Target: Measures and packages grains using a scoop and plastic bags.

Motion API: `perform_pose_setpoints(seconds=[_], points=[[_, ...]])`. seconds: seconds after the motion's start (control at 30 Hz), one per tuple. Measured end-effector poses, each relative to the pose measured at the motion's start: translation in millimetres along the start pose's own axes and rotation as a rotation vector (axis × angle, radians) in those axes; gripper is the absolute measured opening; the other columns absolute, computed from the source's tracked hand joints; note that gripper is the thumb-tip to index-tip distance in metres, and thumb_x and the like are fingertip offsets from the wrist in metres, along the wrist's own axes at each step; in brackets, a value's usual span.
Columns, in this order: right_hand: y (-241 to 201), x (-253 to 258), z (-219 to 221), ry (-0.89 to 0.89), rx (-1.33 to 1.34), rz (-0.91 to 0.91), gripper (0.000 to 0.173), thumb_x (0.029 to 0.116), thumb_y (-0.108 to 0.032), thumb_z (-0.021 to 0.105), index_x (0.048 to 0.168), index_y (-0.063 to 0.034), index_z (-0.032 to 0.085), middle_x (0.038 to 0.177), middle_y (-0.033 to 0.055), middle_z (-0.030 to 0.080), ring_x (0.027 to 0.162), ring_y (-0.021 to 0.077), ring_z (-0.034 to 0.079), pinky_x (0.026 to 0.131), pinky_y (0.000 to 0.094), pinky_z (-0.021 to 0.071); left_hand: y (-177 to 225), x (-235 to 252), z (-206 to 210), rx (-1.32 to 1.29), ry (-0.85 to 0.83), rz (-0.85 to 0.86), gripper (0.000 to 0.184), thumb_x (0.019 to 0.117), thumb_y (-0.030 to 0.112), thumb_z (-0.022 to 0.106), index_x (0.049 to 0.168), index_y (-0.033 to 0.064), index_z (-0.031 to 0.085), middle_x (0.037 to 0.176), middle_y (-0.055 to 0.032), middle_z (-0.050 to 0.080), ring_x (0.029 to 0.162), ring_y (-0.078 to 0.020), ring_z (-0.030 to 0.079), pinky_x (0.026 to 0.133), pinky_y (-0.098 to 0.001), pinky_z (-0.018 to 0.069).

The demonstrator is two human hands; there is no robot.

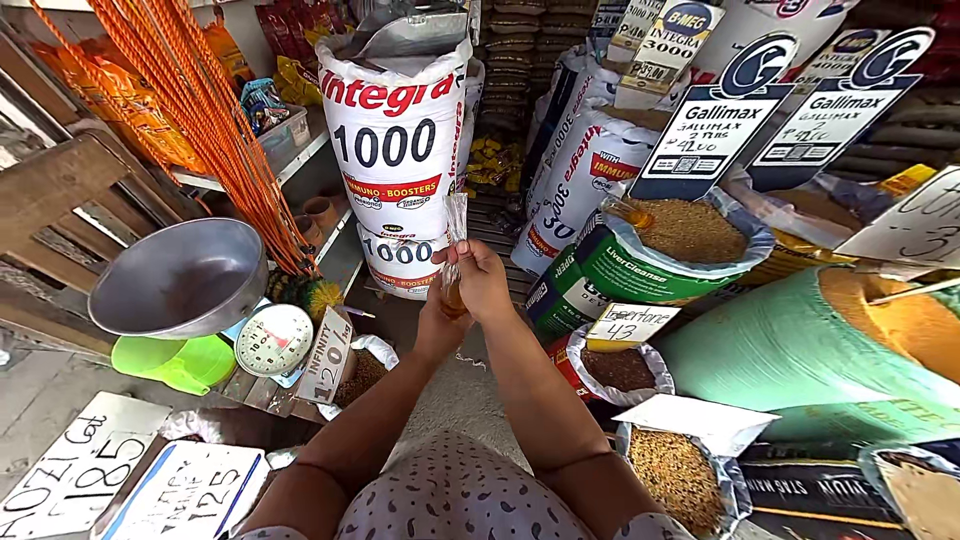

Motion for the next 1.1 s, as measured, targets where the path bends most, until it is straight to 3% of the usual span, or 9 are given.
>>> perform_pose_setpoints(seconds=[0.1, 0.23, 0.37, 0.5, 0.6, 0.7, 0.8, 0.93, 1.1], points=[[6, 9, -2, -0.215, 0.377, 0.035, 0.033, 0.1103, -0.021, 0.034, 0.089, -0.0139, 0.058, 0.086, -0.0005, 0.071, 0.088, 0.0136, 0.071, 0.088, 0.039, 0.0592, -2, -7, 14, -0.539, -0.422, -0.118, 0.044, 0.0834, 0.014, 0.076, 0.122, 0.0051, 0.056, 0.088, -0.0024, 0.072, 0.077, -0.012, 0.071, 0.074, -0.0305, 0.0615], [13, 16, 10, -0.5, 1.097, -0.055, 0.022, 0.1025, -0.025, 0.058, 0.086, -0.0222, 0.072, 0.072, -0.007, 0.068, 0.077, 0.0108, 0.07, 0.098, 0.0419, 0.0574, 15, -39, 36, -1.133, -1.085, -0.189, 0.057, 0.0853, 0.047, 0.076, 0.131, 0.0151, 0.065, 0.081, -0.0011, 0.073, 0.068, -0.0132, 0.071, 0.065, -0.0305, 0.0613], [27, 16, -20, -0.033, 0.8, 0.079, 0.038, 0.1091, -0.012, 0.031, 0.083, -0.0196, 0.057, 0.065, -0.0087, 0.057, 0.063, 0.0072, 0.062, 0.076, 0.0316, 0.0612, -14, -40, 14, -0.707, -0.749, -0.222, 0.064, 0.0837, 0.044, 0.083, 0.13, 0.0096, 0.055, 0.094, -0.0048, 0.074, 0.079, -0.016, 0.074, 0.071, -0.0316, 0.0633], [28, 10, -58, 0.276, 0.398, 0.122, 0.027, 0.1101, -0.009, 0.033, 0.09, -0.011, 0.052, 0.073, -0.0054, 0.054, 0.067, 0.0082, 0.062, 0.078, 0.0329, 0.0616, -36, -41, -2, 0.037, -0.449, -0.216, 0.074, 0.0809, 0.016, 0.084, 0.143, 0.0003, 0.046, 0.113, -0.0097, 0.069, 0.097, -0.0149, 0.07, 0.088, -0.0341, 0.0599], [32, 9, -54, -0.038, 0.794, 0.015, 0.032, 0.1088, -0.018, 0.04, 0.085, -0.0196, 0.06, 0.067, -0.008, 0.058, 0.067, 0.0089, 0.064, 0.082, 0.0353, 0.061, -49, -58, 11, -0.593, -0.712, -0.286, 0.045, 0.0828, 0.016, 0.077, 0.124, 0.0096, 0.06, 0.092, -0.0028, 0.072, 0.074, -0.0101, 0.069, 0.065, -0.0256, 0.0587], [34, 5, -42, -0.282, 1.203, -0.092, 0.024, 0.1056, -0.027, 0.053, 0.087, -0.0215, 0.068, 0.067, -0.0074, 0.062, 0.069, 0.009, 0.066, 0.079, 0.033, 0.0589, -38, -82, 30, -1.184, -1.108, -0.309, 0.056, 0.0876, 0.037, 0.076, 0.134, 0.009, 0.064, 0.094, -0.0078, 0.075, 0.073, -0.0143, 0.073, 0.062, -0.0255, 0.0599], [46, -2, -56, 0.091, 0.95, 0.07, 0.038, 0.1116, -0.023, 0.03, 0.087, -0.0213, 0.058, 0.065, -0.0093, 0.053, 0.061, 0.0048, 0.058, 0.07, 0.0257, 0.0575, -53, -71, 19, -0.847, -0.759, -0.246, 0.056, 0.0866, 0.03, 0.082, 0.133, 0.0099, 0.058, 0.11, -0.0078, 0.073, 0.087, -0.0156, 0.072, 0.076, -0.03, 0.0607], [47, -21, -73, 0.479, 0.531, 0.19, 0.027, 0.1117, -0.015, 0.032, 0.092, -0.0166, 0.052, 0.073, -0.0082, 0.053, 0.063, 0.0053, 0.059, 0.073, 0.027, 0.0593, -58, -59, -9, -0.044, -0.286, -0.096, 0.082, 0.0794, 0.018, 0.087, 0.146, -0.0056, 0.044, 0.125, -0.0143, 0.065, 0.106, -0.015, 0.068, 0.093, -0.0326, 0.0586], [59, -15, -59, 0.006, 0.886, 0.095, 0.039, 0.1108, -0.021, 0.031, 0.086, -0.0219, 0.061, 0.065, -0.0094, 0.056, 0.065, 0.0065, 0.061, 0.077, 0.0307, 0.0593, -76, -89, 16, -0.987, -0.657, -0.446, 0.048, 0.0904, 0.051, 0.073, 0.122, 0.0148, 0.07, 0.092, -0.0047, 0.075, 0.065, -0.0076, 0.068, 0.056, -0.0187, 0.0562]])
Point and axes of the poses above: each hand's wrist, its own x-axis towards the middle knuckle, its own z-axis out of the palm, y = z × x, the point moved 9 cm from there along x, towards the middle knuckle
